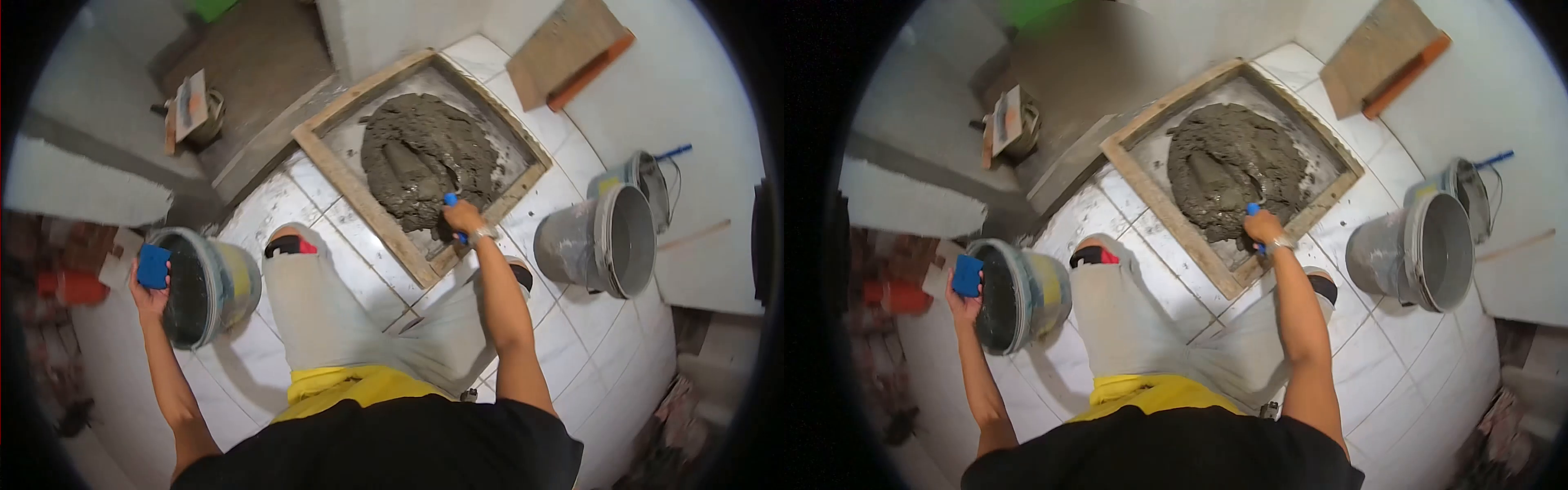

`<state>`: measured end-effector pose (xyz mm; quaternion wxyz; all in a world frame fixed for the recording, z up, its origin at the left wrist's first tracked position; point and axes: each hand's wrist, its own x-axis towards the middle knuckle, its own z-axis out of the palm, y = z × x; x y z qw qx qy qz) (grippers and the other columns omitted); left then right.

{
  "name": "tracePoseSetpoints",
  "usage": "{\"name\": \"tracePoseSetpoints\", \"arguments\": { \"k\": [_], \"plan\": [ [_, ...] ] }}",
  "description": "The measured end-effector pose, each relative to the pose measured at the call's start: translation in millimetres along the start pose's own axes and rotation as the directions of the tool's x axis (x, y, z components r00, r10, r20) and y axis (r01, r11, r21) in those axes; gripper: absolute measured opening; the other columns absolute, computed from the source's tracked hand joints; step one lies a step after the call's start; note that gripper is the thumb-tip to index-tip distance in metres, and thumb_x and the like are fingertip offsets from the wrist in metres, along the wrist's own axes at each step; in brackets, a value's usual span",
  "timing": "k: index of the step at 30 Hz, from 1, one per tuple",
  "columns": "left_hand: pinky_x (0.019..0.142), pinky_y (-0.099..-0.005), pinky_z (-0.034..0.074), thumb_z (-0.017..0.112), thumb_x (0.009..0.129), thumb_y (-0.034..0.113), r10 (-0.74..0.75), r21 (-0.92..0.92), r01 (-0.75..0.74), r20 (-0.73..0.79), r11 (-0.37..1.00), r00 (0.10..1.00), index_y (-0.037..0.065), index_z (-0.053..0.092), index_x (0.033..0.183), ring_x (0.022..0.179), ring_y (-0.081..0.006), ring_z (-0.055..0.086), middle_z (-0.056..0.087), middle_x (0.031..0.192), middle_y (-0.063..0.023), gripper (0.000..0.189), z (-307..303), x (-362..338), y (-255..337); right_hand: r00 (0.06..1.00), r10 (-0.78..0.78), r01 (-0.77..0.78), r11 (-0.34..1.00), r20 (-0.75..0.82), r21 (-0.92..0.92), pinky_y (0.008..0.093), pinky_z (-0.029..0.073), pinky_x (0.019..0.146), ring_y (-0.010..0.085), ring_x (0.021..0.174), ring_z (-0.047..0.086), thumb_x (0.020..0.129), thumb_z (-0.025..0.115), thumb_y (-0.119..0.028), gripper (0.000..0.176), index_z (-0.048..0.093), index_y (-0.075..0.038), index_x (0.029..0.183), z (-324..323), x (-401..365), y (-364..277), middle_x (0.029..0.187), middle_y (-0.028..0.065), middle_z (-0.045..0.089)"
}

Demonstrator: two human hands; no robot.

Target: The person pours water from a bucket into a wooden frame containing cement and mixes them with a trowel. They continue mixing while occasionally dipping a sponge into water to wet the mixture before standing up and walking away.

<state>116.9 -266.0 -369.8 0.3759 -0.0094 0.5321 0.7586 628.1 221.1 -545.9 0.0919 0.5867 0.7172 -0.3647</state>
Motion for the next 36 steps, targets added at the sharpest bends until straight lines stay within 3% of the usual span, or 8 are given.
{"name": "tracePoseSetpoints", "arguments": {
  "k": [9,15,19,22,27,29,33,36],
  "plan": [
    [0.035,-0.017,0.041,0.064,0.092,0.041,-0.608,0.621,0.346,0.273,0.703,0.746,0.009,0.06,0.119,0.065,-0.0138,0.064,0.067,0.095,-0.0119,0.042,312.8,122.4,-134.8,0.987,0.12,-0.139,0.97,0.104,0.199,0.039,0.058,0.06,0.03,0.072,0.072,0.093,0.053,-0.029,0.048,0.057,0.01,0.12,-4.7,-3.8,-2.8,0.112,0.0245,0.068],
    [0.04,-0.0334,0.042,0.062,0.088,0.029,-0.539,0.918,-0.392,0.305,-0.051,0.785,0.005,0.061,0.09,0.055,-0.0165,0.058,0.061,0.075,-0.0094,0.024,479.8,175.7,-294.8,0.994,0.072,-0.087,0.975,0.078,0.206,0.0401,0.058,0.064,0.0293,0.074,0.072,0.091,0.054,-0.028,0.047,0.058,0.008,0.121,14.5,9.8,14.2,0.113,0.0228,0.068],
    [0.081,-0.0505,0.052,0.052,0.09,0.023,-0.311,0.499,-0.836,0.777,-0.228,0.548,-0.003,0.062,0.108,0.096,-0.0416,0.066,0.067,0.101,-0.0264,0.033,517.9,203.7,-360.8,0.994,0.093,-0.103,0.97,0.055,0.218,0.0439,0.055,0.083,0.035,0.094,0.071,0.09,0.055,-0.031,0.044,0.065,0.006,0.11,8.3,-12.7,9.9,0.115,0.0245,0.067],
    [0.094,-0.0513,0.047,0.053,0.093,0.03,-0.226,0.682,-0.718,0.684,-0.137,0.693,0.005,0.059,0.122,0.106,-0.0456,0.061,0.065,0.11,-0.0271,0.039,550.5,155.3,-331.3,0.995,0.073,-0.064,0.991,-0.072,0.118,0.0455,0.054,0.083,0.0361,0.094,0.07,0.09,0.056,-0.033,0.043,0.068,0.006,0.104,13.2,-23.0,16.8,0.108,0.0245,0.069],
    [0.1,-0.0467,0.045,0.063,0.09,0.05,0.205,0.491,-0.866,0.861,-0.094,0.466,0.011,0.053,0.135,0.119,-0.039,0.056,0.057,0.129,-0.0235,0.06,473.3,188.4,-245.0,0.978,-0.168,0.154,0.981,-0.123,-0.116,0.0437,0.055,0.061,0.0302,0.068,0.071,0.094,0.056,-0.032,0.038,0.067,0.004,0.091,-19.9,-75.2,26.5,0.088,0.0224,0.071],
    [0.104,-0.0438,0.043,0.069,0.087,0.045,0.198,0.464,-0.874,0.879,-0.141,0.435,0.008,0.052,0.136,0.124,-0.0361,0.053,0.055,0.134,-0.0205,0.064,404.1,187.2,-173.0,0.998,0.046,-0.059,0.904,0.041,0.424,0.0401,0.051,0.05,0.025,0.053,0.066,0.096,0.055,-0.033,0.036,0.061,0.0,0.082,-43.8,-122.1,7.3,0.076,0.0202,0.067],
    [0.092,-0.0393,0.05,0.073,0.082,0.036,0.243,0.755,-0.636,0.655,-0.162,0.716,0.004,0.06,0.125,0.105,-0.0339,0.066,0.067,0.116,-0.0192,0.055,238.7,148.7,-72.2,0.996,0.02,-0.073,0.724,0.084,0.686,0.04,0.052,0.05,0.0269,0.052,0.066,0.095,0.055,-0.037,0.039,0.059,0.002,0.091,-10.0,-84.7,-23.5,0.072,0.0205,0.066],
    [0.09,-0.0406,0.051,0.073,0.08,0.033,0.15,0.832,-0.505,0.543,-0.23,0.826,0.003,0.062,0.121,0.102,-0.0357,0.067,0.068,0.11,-0.0215,0.052,145.8,121.2,-39.2,0.999,0.02,-0.009,0.965,-0.036,0.263,0.0441,0.056,0.075,0.0356,0.085,0.071,0.093,0.056,-0.035,0.043,0.063,0.005,0.106,21.4,43.8,-49.0,0.098,0.0277,0.069]
  ]
}}
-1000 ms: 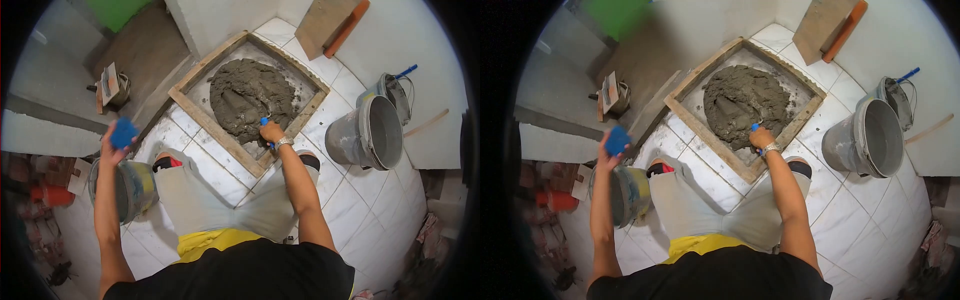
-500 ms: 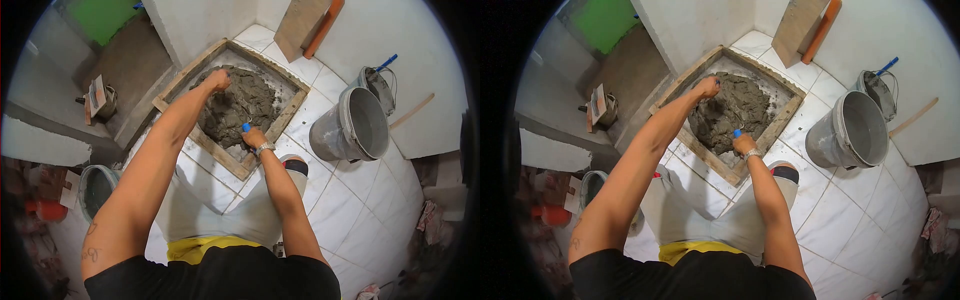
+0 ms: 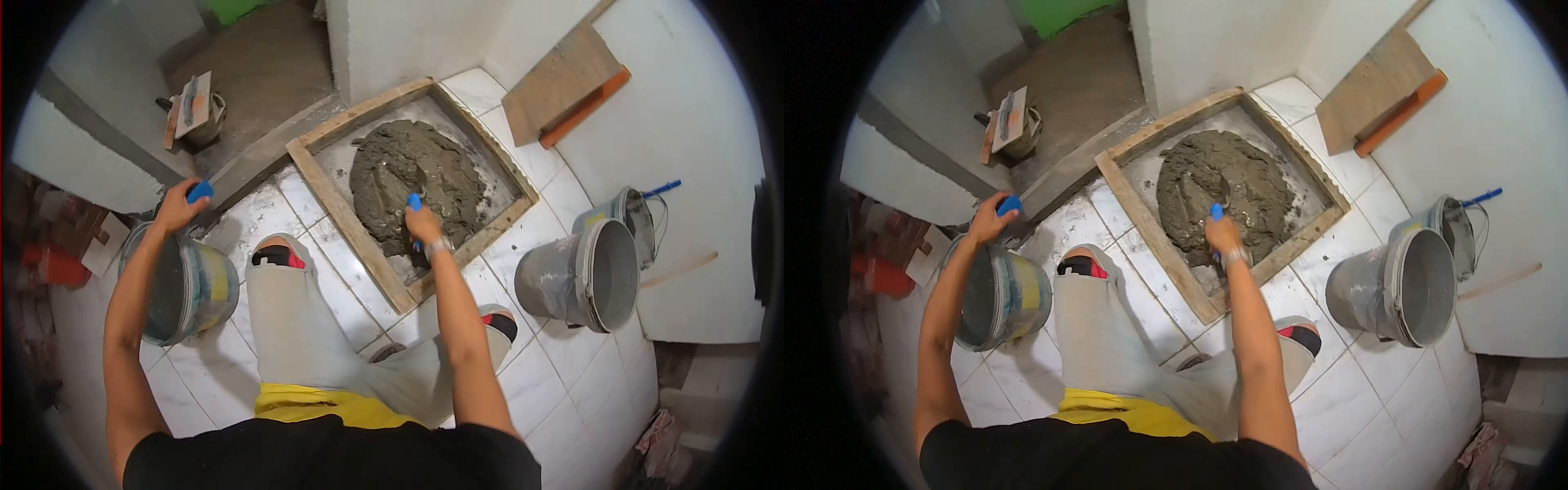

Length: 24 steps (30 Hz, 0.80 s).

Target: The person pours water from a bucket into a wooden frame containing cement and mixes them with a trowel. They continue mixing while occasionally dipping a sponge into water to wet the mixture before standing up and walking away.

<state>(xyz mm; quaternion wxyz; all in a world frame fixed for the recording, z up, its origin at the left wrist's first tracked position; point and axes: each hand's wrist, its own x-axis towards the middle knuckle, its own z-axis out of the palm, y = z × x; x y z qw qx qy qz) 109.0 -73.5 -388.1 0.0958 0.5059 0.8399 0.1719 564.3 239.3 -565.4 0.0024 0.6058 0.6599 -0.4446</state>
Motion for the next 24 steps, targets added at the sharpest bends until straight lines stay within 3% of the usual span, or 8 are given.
{"name": "tracePoseSetpoints", "arguments": {
  "k": [1,4,6,9,13,18,21,24],
  "plan": [
    [0.089,-0.0412,0.051,0.073,0.08,0.033,-0.029,0.004,0.029,0.032,1.0,0.999,0.003,0.062,0.12,0.101,-0.0368,0.067,0.068,0.108,-0.0222,0.051,0.8,-19.1,-19.2,0.994,-0.065,0.046,0.978,-0.088,-0.202,0.0459,0.055,0.085,0.0379,0.099,0.07,0.093,0.056,-0.034,0.044,0.065,0.005,0.11,10.5,33.5,-8.4,0.108,0.0288,0.068],
    [0.088,-0.0425,0.052,0.072,0.08,0.034,-0.125,-0.003,0.125,-0.013,0.992,0.992,0.003,0.063,0.118,0.099,-0.039,0.067,0.068,0.106,-0.0234,0.05,5.9,-34.1,-31.8,0.986,-0.153,0.112,0.908,-0.07,-0.404,0.0483,0.049,0.098,0.0404,0.114,0.062,0.091,0.055,-0.033,0.043,0.067,0.005,0.107,13.3,69.3,-53.7,0.116,0.0263,0.066],
    [0.088,-0.0432,0.052,0.071,0.08,0.035,-0.181,-0.029,0.179,-0.061,0.983,0.982,0.004,0.064,0.118,0.099,-0.0402,0.066,0.068,0.106,-0.0238,0.049,12.0,-32.0,-26.8,0.979,-0.202,0.176,0.871,-0.008,-0.46,0.0489,0.049,0.097,0.0426,0.112,0.062,0.09,0.054,-0.036,0.046,0.067,0.005,0.107,0.8,56.5,-32.8,0.118,0.0257,0.065],
    [0.087,-0.045,0.052,0.069,0.08,0.036,-0.308,0.114,0.31,-0.038,0.944,0.951,0.006,0.066,0.117,0.098,-0.042,0.066,0.069,0.104,-0.0245,0.048,13.0,-23.4,-20.3,0.984,-0.146,0.092,0.907,-0.102,-0.411,0.0505,0.049,0.094,0.0451,0.11,0.062,0.09,0.054,-0.042,0.051,0.067,0.005,0.108,-32.4,-27.7,10.2,0.116,0.0298,0.064],
    [0.087,-0.0474,0.052,0.069,0.08,0.037,-0.258,0.139,0.259,-0.027,0.956,0.966,0.008,0.067,0.118,0.098,-0.0418,0.067,0.069,0.103,-0.0246,0.048,14.6,-29.6,-17.6,0.985,-0.157,0.111,0.891,-0.069,-0.44,0.0518,0.049,0.093,0.0464,0.109,0.061,0.09,0.054,-0.047,0.056,0.067,0.005,0.108,-27.3,11.2,37.6,0.114,0.0313,0.064],
    [0.088,-0.0476,0.052,0.069,0.08,0.037,-0.293,0.102,0.29,0.014,0.952,0.956,0.009,0.066,0.119,0.098,-0.0412,0.067,0.069,0.104,-0.0233,0.049,10.8,-24.7,-16.9,0.983,-0.128,0.043,0.856,-0.132,-0.515,0.0522,0.05,0.091,0.047,0.106,0.062,0.09,0.055,-0.047,0.056,0.069,0.006,0.102,-26.0,21.5,-23.2,0.109,0.0322,0.065],
    [0.089,-0.047,0.051,0.07,0.08,0.037,-0.315,0.089,0.317,-0.038,0.944,0.948,0.009,0.066,0.12,0.099,-0.0409,0.066,0.069,0.106,-0.0225,0.049,9.8,-19.6,-16.7,0.979,-0.145,0.06,0.879,-0.146,-0.472,0.0526,0.048,0.094,0.048,0.107,0.062,0.091,0.054,-0.051,0.062,0.064,0.007,0.11,-45.1,-32.6,31.0,0.109,0.034,0.064],
    [0.089,-0.0465,0.051,0.07,0.08,0.037,-0.33,0.117,0.327,0.009,0.938,0.944,0.009,0.065,0.122,0.1,-0.0406,0.066,0.069,0.107,-0.0224,0.051,18.3,-23.4,-18.4,0.979,-0.123,0.029,0.872,-0.161,-0.488,0.052,0.047,0.096,0.0482,0.107,0.062,0.092,0.055,-0.053,0.066,0.06,0.008,0.116,-51.9,-9.7,44.1,0.107,0.0347,0.065]
  ]
}}
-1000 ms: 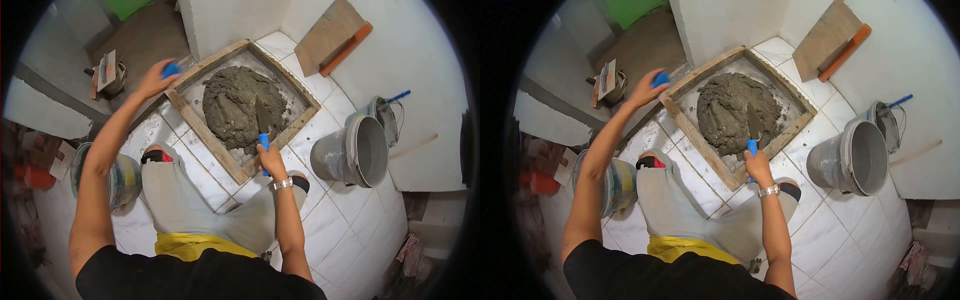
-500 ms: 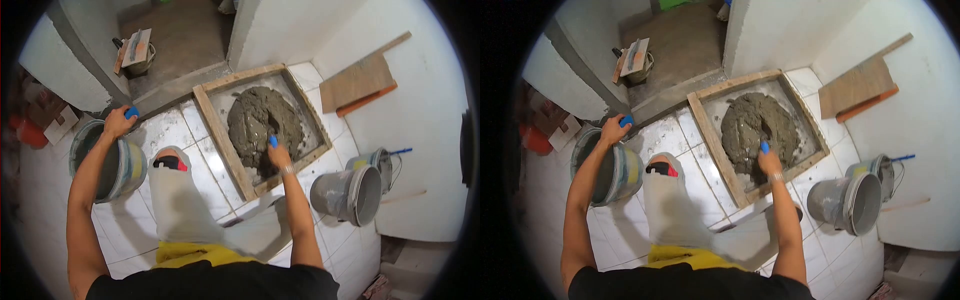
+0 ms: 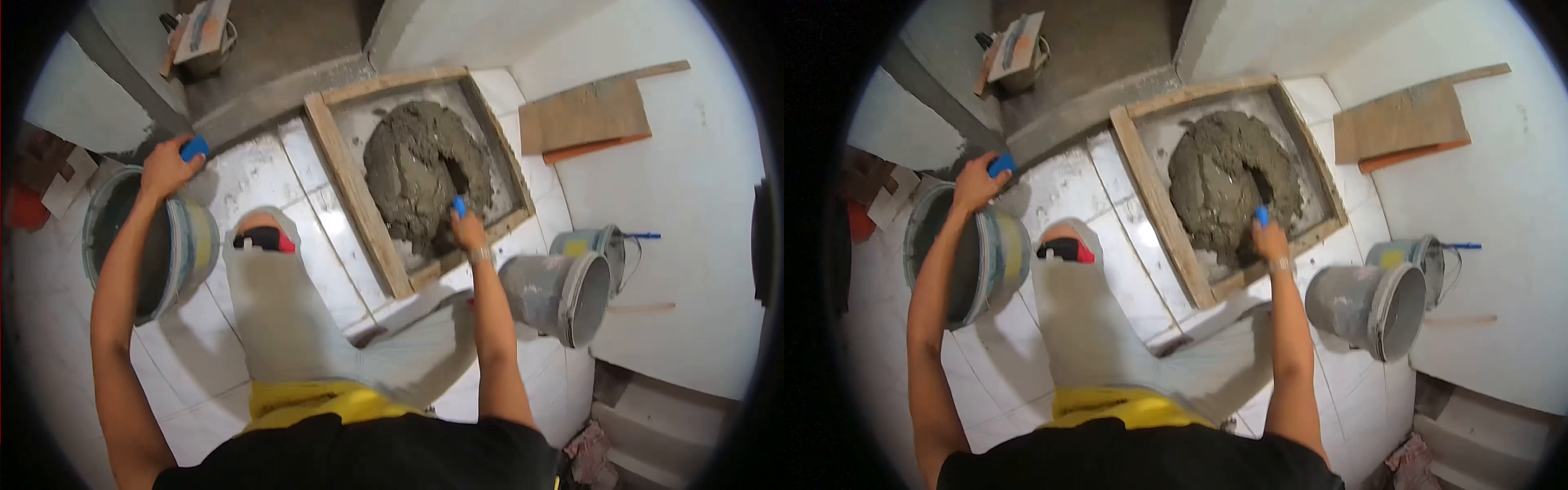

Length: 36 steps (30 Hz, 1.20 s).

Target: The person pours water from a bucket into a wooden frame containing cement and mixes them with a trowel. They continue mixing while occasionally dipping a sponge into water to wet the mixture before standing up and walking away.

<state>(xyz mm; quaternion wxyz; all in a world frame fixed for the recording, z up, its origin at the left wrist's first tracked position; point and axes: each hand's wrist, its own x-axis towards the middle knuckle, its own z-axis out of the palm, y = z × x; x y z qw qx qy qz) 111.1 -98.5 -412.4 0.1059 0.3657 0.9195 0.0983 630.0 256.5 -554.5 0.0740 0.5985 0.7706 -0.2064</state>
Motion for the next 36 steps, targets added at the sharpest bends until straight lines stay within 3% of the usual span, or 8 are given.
{"name": "tracePoseSetpoints", "arguments": {
  "k": [5,7,9,11,16,23,30,36],
  "plan": [
    [0.088,-0.0455,0.052,0.07,0.08,0.037,0.012,-0.043,-0.015,-0.056,0.999,0.998,0.009,0.065,0.122,0.1,-0.0393,0.067,0.069,0.107,-0.0221,0.05,-5.7,-0.5,-5.5,0.998,0.063,-0.061,0.989,0.013,-0.133,0.0524,0.048,0.094,0.0487,0.107,0.062,0.091,0.055,-0.048,0.062,0.058,0.004,0.123,-9.3,47.6,-53.2,0.112,0.0315,0.065],
    [0.088,-0.0454,0.052,0.07,0.08,0.037,-0.005,-0.065,0.001,-0.05,0.998,0.999,0.01,0.065,0.122,0.1,-0.0391,0.067,0.069,0.107,-0.022,0.05,-5.0,3.7,-1.0,0.99,-0.032,0.04,0.998,0.139,-0.056,0.0532,0.049,0.09,0.0497,0.107,0.061,0.091,0.056,-0.047,0.059,0.059,0.006,0.118,-43.8,-0.2,-43.7,0.115,0.0344,0.062],
    [0.087,-0.0453,0.052,0.07,0.08,0.038,-0.016,-0.067,0.01,-0.087,0.998,0.996,0.011,0.065,0.121,0.099,-0.039,0.067,0.069,0.107,-0.0218,0.049,-3.4,3.8,-1.7,0.995,0.071,-0.074,0.997,0.074,0.037,0.0535,0.049,0.084,0.0507,0.099,0.062,0.093,0.057,-0.043,0.053,0.057,0.008,0.107,-45.8,-49.6,-25.8,0.106,0.0359,0.063],
    [0.087,-0.0453,0.052,0.07,0.08,0.038,-0.02,-0.068,0.015,-0.069,0.998,0.997,0.011,0.065,0.121,0.099,-0.0389,0.067,0.07,0.107,-0.0215,0.05,-0.2,2.7,-3.9,0.998,-0.062,0.059,0.985,0.01,0.161,0.0538,0.049,0.078,0.0509,0.089,0.063,0.095,0.057,-0.039,0.047,0.054,0.008,0.099,-42.7,-102.3,-24.0,0.093,0.0345,0.064],
    [0.087,-0.045,0.052,0.07,0.08,0.039,-0.019,-0.069,0.016,-0.051,0.998,0.999,0.012,0.065,0.121,0.1,-0.0386,0.067,0.069,0.108,-0.0203,0.05,-8.3,1.8,4.1,0.997,-0.057,0.045,0.971,0.048,0.233,0.0575,0.049,0.076,0.0533,0.085,0.063,0.096,0.054,-0.041,0.05,0.049,0.006,0.11,16.6,-167.8,-109.3,0.089,0.035,0.065],
    [0.091,-0.0462,0.051,0.069,0.079,0.038,0.014,0.018,-0.014,0.016,1.0,1.0,0.012,0.064,0.123,0.105,-0.0396,0.065,0.068,0.115,-0.0191,0.051,-2.2,2.8,-4.0,0.988,-0.107,0.095,0.989,0.108,0.11,0.0542,0.05,0.09,0.0509,0.102,0.063,0.093,0.053,-0.045,0.056,0.059,0.008,0.112,60.0,-20.5,-156.5,0.108,0.0353,0.064],
    [0.091,-0.0464,0.051,0.068,0.079,0.038,-0.092,-0.035,0.092,0.009,0.995,0.996,0.011,0.064,0.123,0.106,-0.038,0.065,0.068,0.115,-0.0195,0.052,-12.4,8.7,3.5,0.987,-0.159,0.153,0.971,0.015,0.183,0.0541,0.051,0.089,0.0488,0.1,0.065,0.092,0.054,-0.051,0.06,0.063,0.007,0.107,56.0,-60.0,-81.9,0.102,0.0363,0.065],
    [0.089,-0.0447,0.052,0.069,0.08,0.037,0.002,-0.023,-0.003,-0.051,1.0,0.999,0.008,0.063,0.124,0.102,-0.0378,0.066,0.069,0.111,-0.0208,0.053,-2.0,6.4,-8.6,0.994,-0.089,0.086,0.995,0.06,0.045,0.0515,0.051,0.086,0.0475,0.103,0.064,0.091,0.057,-0.053,0.062,0.066,0.008,0.102,30.3,6.9,-135.5,0.102,0.0346,0.065]
  ]
}}
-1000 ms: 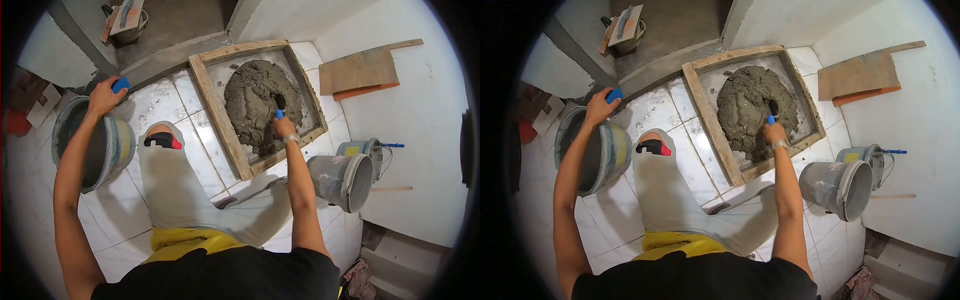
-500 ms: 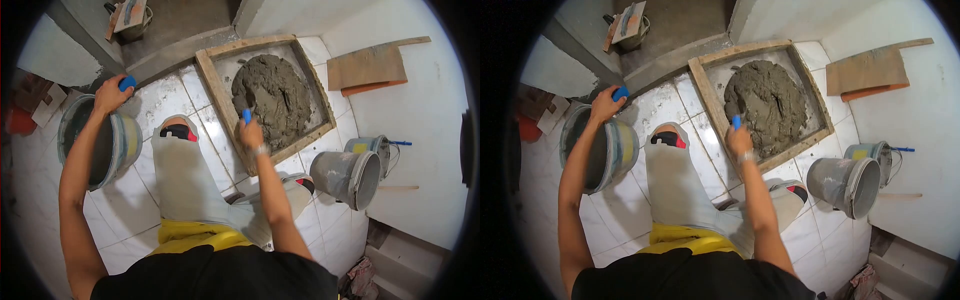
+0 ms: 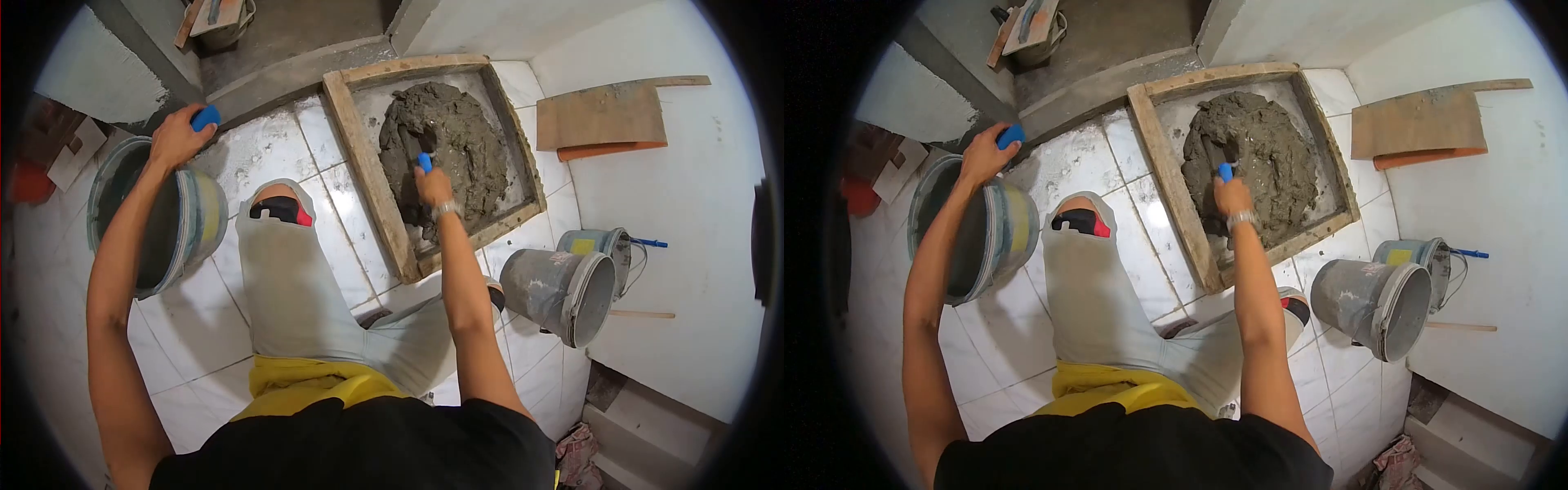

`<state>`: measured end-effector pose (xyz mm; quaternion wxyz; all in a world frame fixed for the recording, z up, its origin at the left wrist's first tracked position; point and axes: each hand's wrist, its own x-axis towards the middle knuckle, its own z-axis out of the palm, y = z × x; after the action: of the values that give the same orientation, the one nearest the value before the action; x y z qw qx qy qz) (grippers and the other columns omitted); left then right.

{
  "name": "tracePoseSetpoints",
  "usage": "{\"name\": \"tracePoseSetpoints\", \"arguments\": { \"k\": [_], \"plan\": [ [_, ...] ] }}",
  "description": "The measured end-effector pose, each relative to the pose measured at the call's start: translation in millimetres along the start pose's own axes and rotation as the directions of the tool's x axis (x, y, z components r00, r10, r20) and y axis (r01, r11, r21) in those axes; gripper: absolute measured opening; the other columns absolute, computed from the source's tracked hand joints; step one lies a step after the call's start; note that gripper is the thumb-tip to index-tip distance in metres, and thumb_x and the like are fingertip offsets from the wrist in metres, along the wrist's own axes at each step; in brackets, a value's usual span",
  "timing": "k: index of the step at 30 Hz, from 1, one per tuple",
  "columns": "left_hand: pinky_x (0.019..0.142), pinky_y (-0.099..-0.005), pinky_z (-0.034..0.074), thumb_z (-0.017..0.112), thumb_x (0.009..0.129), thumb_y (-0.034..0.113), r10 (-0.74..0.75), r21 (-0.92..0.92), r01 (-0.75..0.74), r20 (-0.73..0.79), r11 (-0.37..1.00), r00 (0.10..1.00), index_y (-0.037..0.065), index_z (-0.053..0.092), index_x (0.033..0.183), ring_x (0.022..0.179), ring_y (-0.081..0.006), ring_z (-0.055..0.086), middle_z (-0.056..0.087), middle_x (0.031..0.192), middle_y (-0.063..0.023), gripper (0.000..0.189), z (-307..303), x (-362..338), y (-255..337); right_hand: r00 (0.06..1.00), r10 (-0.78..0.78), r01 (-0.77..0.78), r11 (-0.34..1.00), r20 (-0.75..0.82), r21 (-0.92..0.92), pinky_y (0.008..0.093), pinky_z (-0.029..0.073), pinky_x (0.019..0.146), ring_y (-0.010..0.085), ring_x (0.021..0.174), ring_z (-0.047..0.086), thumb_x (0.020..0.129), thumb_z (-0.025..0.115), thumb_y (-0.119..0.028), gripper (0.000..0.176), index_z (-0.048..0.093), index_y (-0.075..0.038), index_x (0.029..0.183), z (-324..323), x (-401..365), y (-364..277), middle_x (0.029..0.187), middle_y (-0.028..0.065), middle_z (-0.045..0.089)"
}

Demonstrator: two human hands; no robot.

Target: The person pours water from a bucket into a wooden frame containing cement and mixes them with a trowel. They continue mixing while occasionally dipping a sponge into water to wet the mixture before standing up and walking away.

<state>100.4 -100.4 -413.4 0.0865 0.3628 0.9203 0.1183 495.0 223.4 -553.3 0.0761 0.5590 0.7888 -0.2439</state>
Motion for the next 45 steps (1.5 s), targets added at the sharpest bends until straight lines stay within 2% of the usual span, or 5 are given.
{"name": "tracePoseSetpoints", "arguments": {
  "k": [22,30,32,36,45],
  "plan": [
    [0.088,-0.0453,0.052,0.069,0.082,0.038,-0.033,-0.004,0.033,-0.017,0.999,0.999,0.011,0.063,0.124,0.102,-0.0395,0.066,0.069,0.11,-0.0203,0.051,-1.7,0.7,6.3,0.994,0.089,-0.104,0.951,-0.063,-0.292,0.0512,0.052,0.089,0.0452,0.105,0.064,0.093,0.057,-0.048,0.053,0.06,0.001,0.115,-74.1,-13.1,66.2,0.106,0.0296,0.067],
    [0.087,-0.0445,0.052,0.068,0.083,0.039,-0.007,-0.002,0.007,-0.042,1.0,0.999,0.012,0.063,0.124,0.102,-0.0386,0.067,0.069,0.11,-0.0205,0.049,6.8,4.2,3.4,0.899,0.234,-0.365,0.867,0.369,0.34,0.0543,0.051,0.08,0.0509,0.092,0.064,0.094,0.054,-0.048,0.055,0.058,0.004,0.11,-55.2,-174.8,71.4,0.095,0.0342,0.066],
    [0.088,-0.0445,0.052,0.068,0.083,0.04,-0.011,0.001,0.011,-0.017,1.0,1.0,0.013,0.063,0.125,0.102,-0.0384,0.067,0.069,0.111,-0.0205,0.05,6.2,5.9,1.1,0.998,-0.048,0.045,0.997,0.049,0.058,0.0547,0.051,0.08,0.0509,0.093,0.064,0.093,0.054,-0.052,0.058,0.059,0.004,0.11,14.9,-120.1,113.6,0.096,0.0343,0.066],
    [0.088,-0.0447,0.051,0.067,0.083,0.041,0.035,0.034,-0.035,0.0,0.999,0.999,0.013,0.062,0.126,0.103,-0.0375,0.067,0.069,0.112,-0.0205,0.052,13.2,10.5,-18.5,0.993,-0.084,0.102,0.969,0.088,-0.226,0.056,0.05,0.081,0.0508,0.093,0.063,0.092,0.055,-0.053,0.058,0.06,0.002,0.108,-35.1,-49.9,89.7,0.099,0.0317,0.067],
    [0.091,-0.0434,0.051,0.067,0.082,0.042,-0.035,0.01,0.035,-0.001,0.999,0.999,0.014,0.063,0.126,0.105,-0.0365,0.066,0.069,0.114,-0.017,0.052,9.2,7.4,-4.5,0.998,0.044,-0.05,0.993,0.055,0.11,0.0562,0.048,0.069,0.051,0.08,0.064,0.095,0.055,-0.05,0.052,0.055,0.002,0.101,-56.0,-177.2,80.6,0.08,0.032,0.065]
  ]
}}
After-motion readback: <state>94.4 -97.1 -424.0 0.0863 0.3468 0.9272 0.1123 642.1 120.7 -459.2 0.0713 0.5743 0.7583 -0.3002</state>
